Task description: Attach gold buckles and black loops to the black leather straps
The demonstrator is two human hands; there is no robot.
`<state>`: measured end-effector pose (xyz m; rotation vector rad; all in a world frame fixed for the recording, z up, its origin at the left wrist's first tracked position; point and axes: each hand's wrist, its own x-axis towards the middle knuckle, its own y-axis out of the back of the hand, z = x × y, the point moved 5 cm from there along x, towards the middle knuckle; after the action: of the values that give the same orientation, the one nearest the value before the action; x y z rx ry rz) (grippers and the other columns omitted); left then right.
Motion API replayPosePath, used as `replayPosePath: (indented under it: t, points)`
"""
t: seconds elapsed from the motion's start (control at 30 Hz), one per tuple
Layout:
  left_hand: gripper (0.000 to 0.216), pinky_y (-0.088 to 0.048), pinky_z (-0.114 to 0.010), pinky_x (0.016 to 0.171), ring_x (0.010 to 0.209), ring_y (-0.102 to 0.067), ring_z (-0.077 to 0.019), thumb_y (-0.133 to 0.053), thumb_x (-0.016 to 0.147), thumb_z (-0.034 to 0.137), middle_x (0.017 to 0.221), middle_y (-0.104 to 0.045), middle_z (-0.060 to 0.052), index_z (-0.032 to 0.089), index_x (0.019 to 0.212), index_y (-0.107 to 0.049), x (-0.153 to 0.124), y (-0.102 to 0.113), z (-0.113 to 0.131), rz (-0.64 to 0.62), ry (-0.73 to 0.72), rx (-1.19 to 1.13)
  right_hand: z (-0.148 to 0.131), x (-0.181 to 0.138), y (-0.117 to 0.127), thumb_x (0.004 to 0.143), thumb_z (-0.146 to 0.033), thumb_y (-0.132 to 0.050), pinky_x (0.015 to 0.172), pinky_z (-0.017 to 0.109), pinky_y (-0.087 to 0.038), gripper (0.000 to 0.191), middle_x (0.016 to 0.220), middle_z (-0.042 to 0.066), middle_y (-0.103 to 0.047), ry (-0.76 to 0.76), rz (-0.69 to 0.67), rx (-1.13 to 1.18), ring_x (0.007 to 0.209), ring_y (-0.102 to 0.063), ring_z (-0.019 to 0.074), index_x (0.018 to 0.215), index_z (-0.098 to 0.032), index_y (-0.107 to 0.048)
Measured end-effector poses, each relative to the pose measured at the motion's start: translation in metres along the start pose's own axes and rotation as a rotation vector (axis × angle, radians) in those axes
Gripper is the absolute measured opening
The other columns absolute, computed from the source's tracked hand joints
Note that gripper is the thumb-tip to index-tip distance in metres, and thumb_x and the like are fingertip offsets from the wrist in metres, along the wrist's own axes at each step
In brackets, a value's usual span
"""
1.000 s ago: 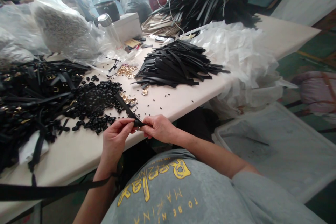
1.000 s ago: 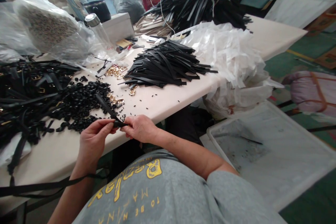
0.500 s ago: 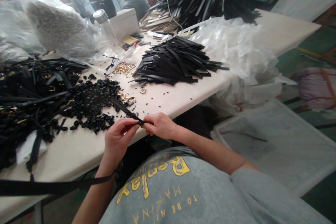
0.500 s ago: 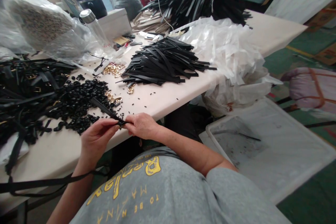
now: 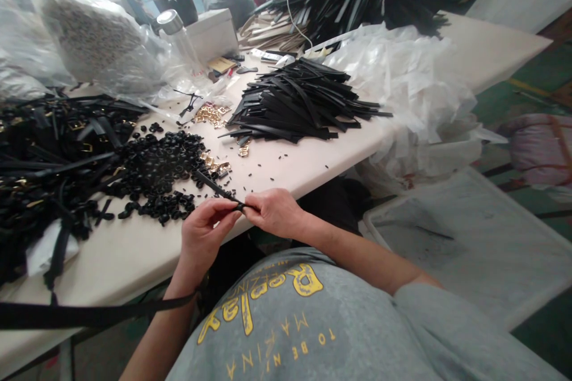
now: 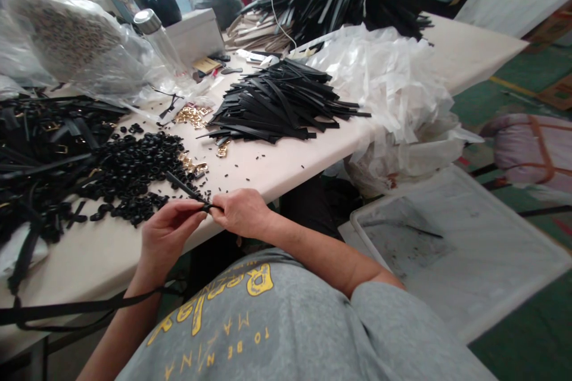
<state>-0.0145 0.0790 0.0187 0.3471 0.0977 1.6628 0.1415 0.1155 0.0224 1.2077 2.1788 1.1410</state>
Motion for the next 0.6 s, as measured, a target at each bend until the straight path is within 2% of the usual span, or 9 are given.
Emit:
replayPosePath:
  t: [0.1, 0.23, 0.4, 0.5, 0.6]
  points:
    - [0.012, -0.056, -0.024, 0.071, 0.077, -0.066, -0.0135, -0.078, 0.076, 0.022, 0.086, -0.071, -0.001, 0.023, 0.088, -0.075, -0.001, -0.002, 0.004, -0.003, -0.096, 0.044, 0.0, -0.003, 0.001, 0.094, -0.028, -0.056, 0.057, 0.026, -0.022, 0.024, 0.069, 0.002, -0.065, 0.047, 0.017, -0.007, 0.06, -0.049, 0.0121, 0.075, -0.016, -0.064]
    - [0.012, -0.056, -0.026, 0.073, 0.078, -0.067, -0.0145, -0.077, 0.076, 0.024, 0.086, -0.071, -0.001, 0.022, 0.088, -0.075, 0.002, -0.001, 0.002, -0.03, -0.07, 0.015, 0.001, -0.006, -0.004, 0.095, -0.023, -0.057, 0.058, 0.023, -0.028, 0.024, 0.065, -0.001, -0.062, 0.149, -0.055, 0.228, 0.06, -0.051, 0.01, 0.072, -0.016, -0.058]
    - [0.018, -0.057, -0.028, 0.072, 0.078, -0.068, -0.0167, -0.08, 0.073, 0.03, 0.085, -0.071, -0.003, 0.021, 0.087, -0.075, 0.0, -0.002, -0.004, -0.049, 0.018, -0.017, 0.012, -0.004, -0.012, 0.095, -0.02, -0.057, 0.061, 0.02, -0.037, 0.022, 0.064, -0.002, -0.063, 0.058, -0.076, 0.527, 0.059, -0.055, 0.009, 0.073, -0.016, -0.057]
    - [0.02, -0.057, -0.029, 0.074, 0.079, -0.067, -0.0165, -0.08, 0.073, 0.032, 0.088, -0.072, -0.003, 0.021, 0.09, -0.076, -0.006, -0.003, -0.012, -0.011, 0.089, -0.046, 0.014, -0.005, -0.016, 0.095, -0.018, -0.054, 0.065, 0.021, -0.046, 0.013, 0.073, 0.0, -0.067, 0.055, -0.15, 0.714, 0.066, -0.063, 0.0108, 0.083, -0.015, -0.06]
    - [0.018, -0.056, -0.028, 0.076, 0.081, -0.066, -0.0159, -0.079, 0.074, 0.031, 0.089, -0.071, -0.002, 0.022, 0.089, -0.076, -0.01, -0.004, -0.018, 0.017, 0.081, -0.051, 0.012, -0.008, -0.016, 0.094, -0.013, -0.052, 0.069, 0.022, -0.051, 0.011, 0.083, 0.002, -0.07, 0.073, -0.231, 0.781, 0.071, -0.067, 0.0112, 0.097, -0.014, -0.063]
